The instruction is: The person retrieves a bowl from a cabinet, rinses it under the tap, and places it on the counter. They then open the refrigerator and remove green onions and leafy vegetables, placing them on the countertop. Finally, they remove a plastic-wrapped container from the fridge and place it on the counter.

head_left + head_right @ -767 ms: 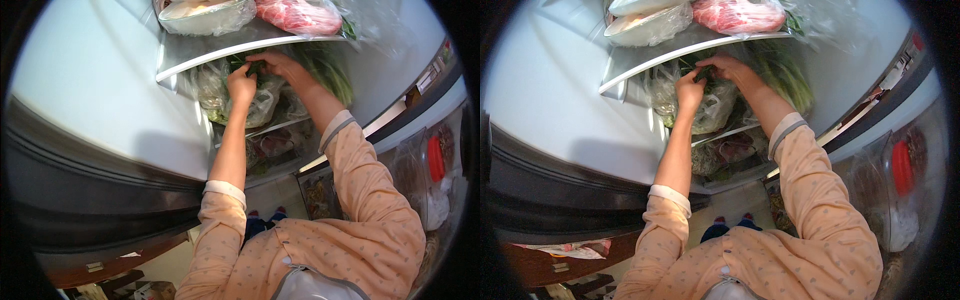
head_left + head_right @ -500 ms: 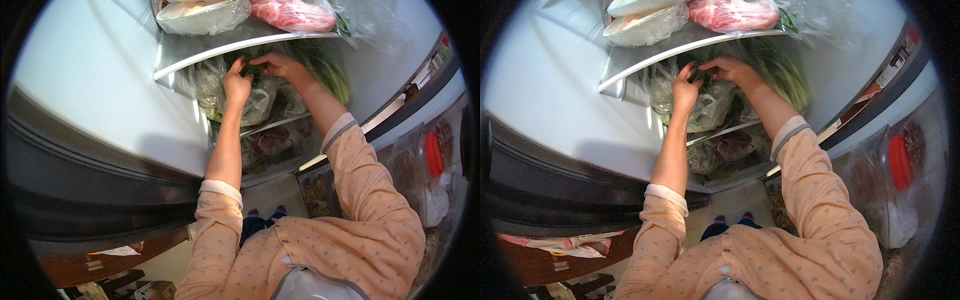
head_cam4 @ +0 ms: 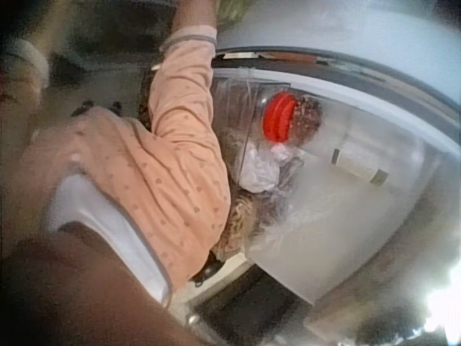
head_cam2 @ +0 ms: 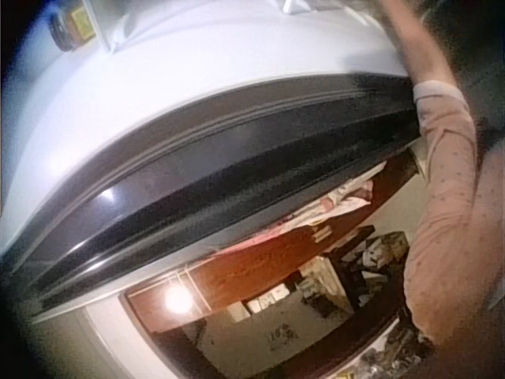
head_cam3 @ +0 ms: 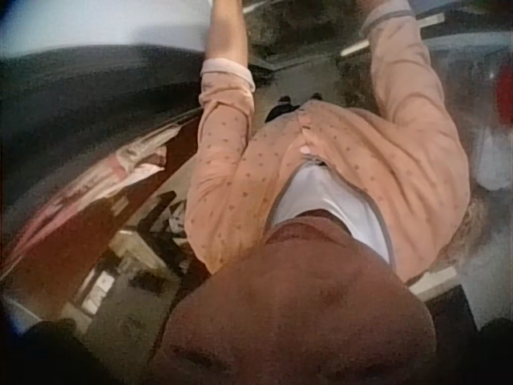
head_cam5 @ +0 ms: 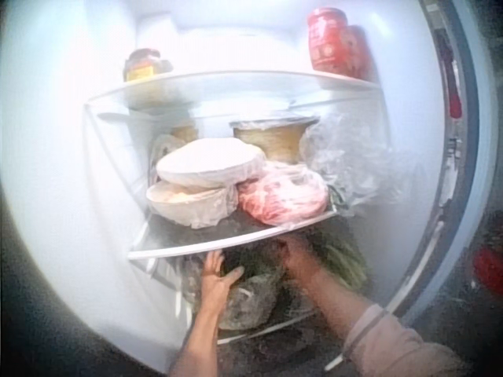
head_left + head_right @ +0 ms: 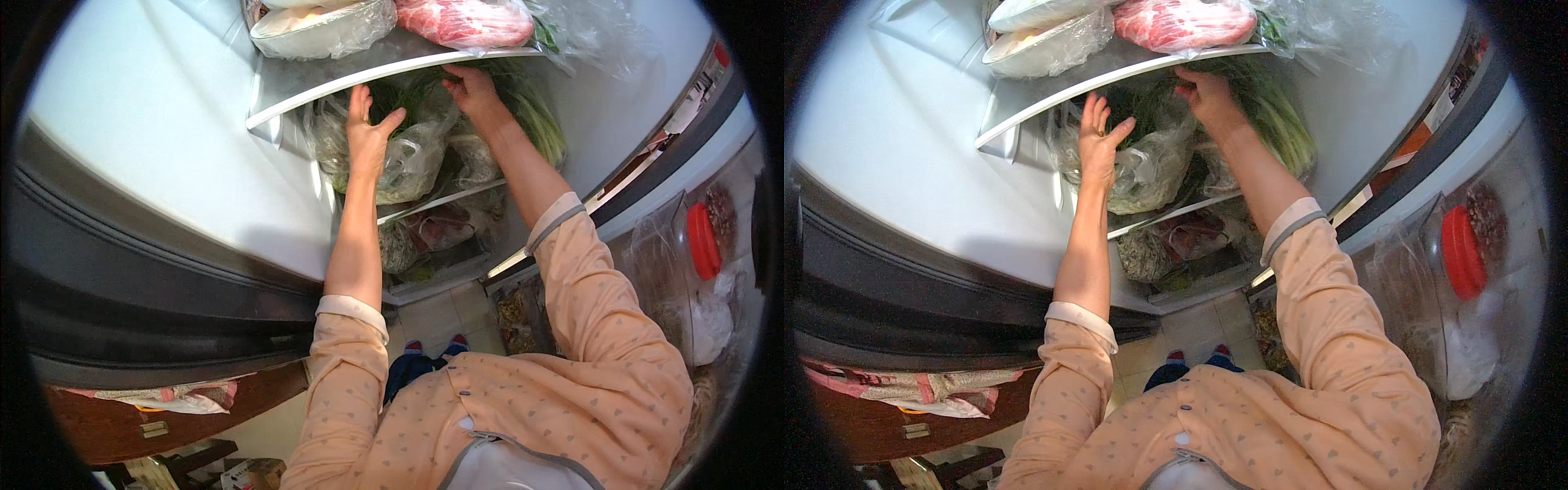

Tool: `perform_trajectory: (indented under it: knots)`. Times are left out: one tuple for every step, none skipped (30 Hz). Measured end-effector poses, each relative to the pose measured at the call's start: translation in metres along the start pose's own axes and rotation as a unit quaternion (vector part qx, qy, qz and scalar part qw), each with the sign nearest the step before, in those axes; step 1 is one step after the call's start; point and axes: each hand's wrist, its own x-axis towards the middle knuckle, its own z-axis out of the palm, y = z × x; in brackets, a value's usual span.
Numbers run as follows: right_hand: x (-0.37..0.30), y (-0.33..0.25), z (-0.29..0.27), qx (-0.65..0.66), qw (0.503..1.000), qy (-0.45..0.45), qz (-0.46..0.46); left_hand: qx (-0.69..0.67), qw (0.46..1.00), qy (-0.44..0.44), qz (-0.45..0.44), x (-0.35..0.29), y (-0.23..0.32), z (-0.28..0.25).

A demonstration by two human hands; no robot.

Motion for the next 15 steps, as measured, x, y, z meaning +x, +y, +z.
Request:
perform_trajectory:
  knots:
    - [0.0,0.0,-0.002,-0.046,0.996,-0.037,-0.06,0.047,0.999,-0.022,0.007,0.0,0.0,0.001]
    - [0.0,0.0,-0.003,-0.092,0.986,-0.073,-0.12,0.104,0.994,-0.043,0.006,0.001,-0.001,0.002]
    - [0.001,0.0,-0.004,-0.125,0.983,-0.061,-0.124,0.124,0.99,-0.069,0.018,0.001,-0.002,0.004]
    - [0.001,0.0,-0.005,-0.08,0.984,-0.09,-0.135,0.159,0.985,-0.061,0.025,0.003,-0.003,0.006]
    - [0.002,0.0,-0.004,-0.021,0.993,-0.07,-0.088,0.193,0.979,-0.054,0.038,0.005,-0.005,0.009]
    - [0.002,0.0,-0.005,0.039,0.997,-0.048,-0.041,0.236,0.97,-0.049,0.039,0.008,-0.007,0.011]
    - [0.002,-0.001,-0.005,0.067,0.996,-0.045,-0.025,0.205,0.976,-0.053,0.049,0.012,-0.009,0.013]
    - [0.001,-0.002,-0.005,0.095,0.995,-0.042,-0.01,0.207,0.974,-0.049,0.078,0.015,-0.011,0.015]
    - [0.0,-0.003,-0.006,0.122,0.992,-0.04,0.006,0.215,0.971,-0.047,0.094,0.017,-0.013,0.016]
    - [-0.002,-0.004,-0.007,0.14,0.988,-0.061,0.013,0.22,0.966,-0.037,0.129,0.019,-0.015,0.017]
    - [-0.005,-0.004,-0.009,0.158,0.984,-0.081,0.021,0.268,0.957,-0.054,0.099,0.02,-0.017,0.019]
    - [-0.008,-0.005,-0.011,0.175,0.981,-0.075,0.03,0.313,0.944,-0.066,0.087,0.021,-0.018,0.019]
    - [-0.011,-0.006,-0.013,0.216,0.971,-0.096,0.034,0.357,0.928,-0.077,0.077,0.022,-0.018,0.019]
    - [-0.015,-0.006,-0.016,0.256,0.961,-0.092,0.041,0.352,0.93,-0.083,0.066,0.021,-0.018,0.019]
    - [-0.019,-0.006,-0.018,0.295,0.952,-0.071,0.05,0.348,0.932,-0.089,0.056,0.02,-0.016,0.017]
